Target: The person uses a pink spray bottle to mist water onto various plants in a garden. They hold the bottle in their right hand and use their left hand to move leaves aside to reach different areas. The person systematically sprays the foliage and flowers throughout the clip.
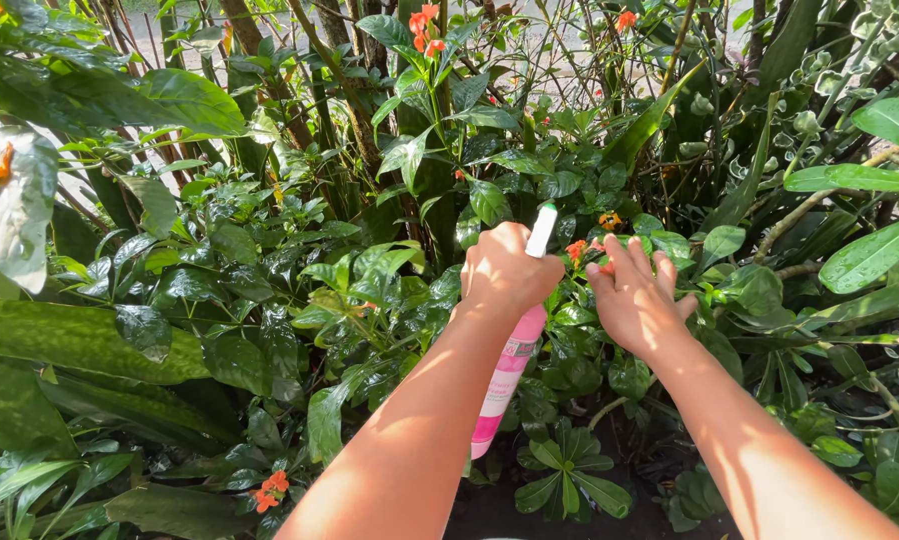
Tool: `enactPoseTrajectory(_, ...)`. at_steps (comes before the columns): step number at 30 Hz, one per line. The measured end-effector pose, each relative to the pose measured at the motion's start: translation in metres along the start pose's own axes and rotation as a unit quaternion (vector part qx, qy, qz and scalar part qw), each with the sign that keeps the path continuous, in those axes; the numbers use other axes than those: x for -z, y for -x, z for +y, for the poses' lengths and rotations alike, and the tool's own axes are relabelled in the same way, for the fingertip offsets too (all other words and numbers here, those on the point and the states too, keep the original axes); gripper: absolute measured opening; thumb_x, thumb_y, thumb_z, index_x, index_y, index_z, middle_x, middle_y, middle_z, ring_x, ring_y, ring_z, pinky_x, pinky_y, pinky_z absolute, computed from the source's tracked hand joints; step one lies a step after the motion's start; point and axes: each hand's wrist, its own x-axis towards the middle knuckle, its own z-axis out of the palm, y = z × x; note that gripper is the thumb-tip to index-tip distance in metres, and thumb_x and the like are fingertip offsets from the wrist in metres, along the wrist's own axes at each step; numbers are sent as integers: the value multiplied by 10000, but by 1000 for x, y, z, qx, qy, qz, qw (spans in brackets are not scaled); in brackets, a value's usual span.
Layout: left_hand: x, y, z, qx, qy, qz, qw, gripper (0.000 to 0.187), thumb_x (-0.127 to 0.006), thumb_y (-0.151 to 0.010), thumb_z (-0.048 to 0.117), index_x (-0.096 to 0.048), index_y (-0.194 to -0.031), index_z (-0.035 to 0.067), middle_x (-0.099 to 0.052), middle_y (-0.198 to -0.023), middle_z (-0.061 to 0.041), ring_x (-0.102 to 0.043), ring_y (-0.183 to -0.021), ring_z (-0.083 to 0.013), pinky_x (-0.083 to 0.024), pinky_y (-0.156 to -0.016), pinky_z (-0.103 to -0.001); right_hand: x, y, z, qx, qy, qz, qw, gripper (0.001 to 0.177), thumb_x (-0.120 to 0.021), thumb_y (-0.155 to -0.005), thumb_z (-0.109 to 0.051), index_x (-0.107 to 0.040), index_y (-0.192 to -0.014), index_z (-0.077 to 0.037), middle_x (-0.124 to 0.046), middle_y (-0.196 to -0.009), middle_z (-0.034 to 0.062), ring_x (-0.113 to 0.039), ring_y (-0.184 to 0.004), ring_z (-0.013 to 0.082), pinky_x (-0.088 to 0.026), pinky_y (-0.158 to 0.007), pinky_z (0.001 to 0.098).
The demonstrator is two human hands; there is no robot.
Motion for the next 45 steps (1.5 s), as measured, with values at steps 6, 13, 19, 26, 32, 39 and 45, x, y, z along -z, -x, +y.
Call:
enactPoseTrajectory(6,2,1,7,-3,23,20,1000,326,-724,-701,296,-751,-992,151,-743,-1029,-162,-705,-1004,-380,-563,-894,-446,6,-1,-7,74,6,33,997,677,-436,-973,-557,-303,-1581,-288,-173,-1700,39,-119,-1548,351,-208,-1100,748)
enactPoseTrajectory(13,9,6,6,-31,36,33,998,254,-684,-713,255,-726,-927,124,-757,-979,-168,-721,-967,-381,-570,-874,-449,14,-3,-16,92,20,47,994,695,-445,-979,-565,-314,-1587,-257,-179,-1697,87,-131,-1545,353,-223,-1115,720)
enactPoseTrajectory(19,12,4,3,-9,38,13,999,275,-674,-732,258,-748,-976,154,-763,-1002,-160,-725,-983,-369,-571,-887,-441,11,-13,-17,121,-28,54,991,698,-464,-981,-553,-302,-1587,-247,-196,-1687,85,-156,-1541,317,-229,-1133,671)
enactPoseTrajectory(26,10,2,-9,7,1,-1,1000,387,-711,-747,291,-748,-1114,173,-759,-1091,-151,-736,-1032,-347,-579,-927,-415,-6,-24,-9,188,-98,95,973,560,-518,-1008,-395,-469,-1532,-202,-477,-1558,111,-369,-1417,356,-297,-1161,511)
enactPoseTrajectory(32,19,11,-7,21,-10,-46,999,362,-666,-759,263,-808,-1092,238,-767,-1118,-113,-724,-1060,-344,-564,-954,-423,-16,-31,-1,195,-154,42,968,574,-546,-963,-314,-514,-1503,-124,-671,-1333,129,-612,-1274,309,-423,-1154,404)
enactPoseTrajectory(39,30,22,-4,53,-42,-82,994,395,-682,-773,263,-759,-1161,264,-730,-1219,-87,-686,-1155,-304,-538,-1007,-433,-21,-26,-5,123,-24,4,992,756,-727,-877,-272,-413,-1548,-125,-576,-1446,157,-466,-1364,366,-370,-1144,445)
enactPoseTrajectory(45,29,15,-8,73,-95,-117,986,437,-681,-791,249,-729,-1225,246,-717,-1208,-82,-683,-1158,-283,-552,-995,-441,-23,-26,-6,62,-112,-14,992,678,-664,-897,-262,-453,-1539,-201,-564,-1482,117,-506,-1367,324,-389,-1143,437)
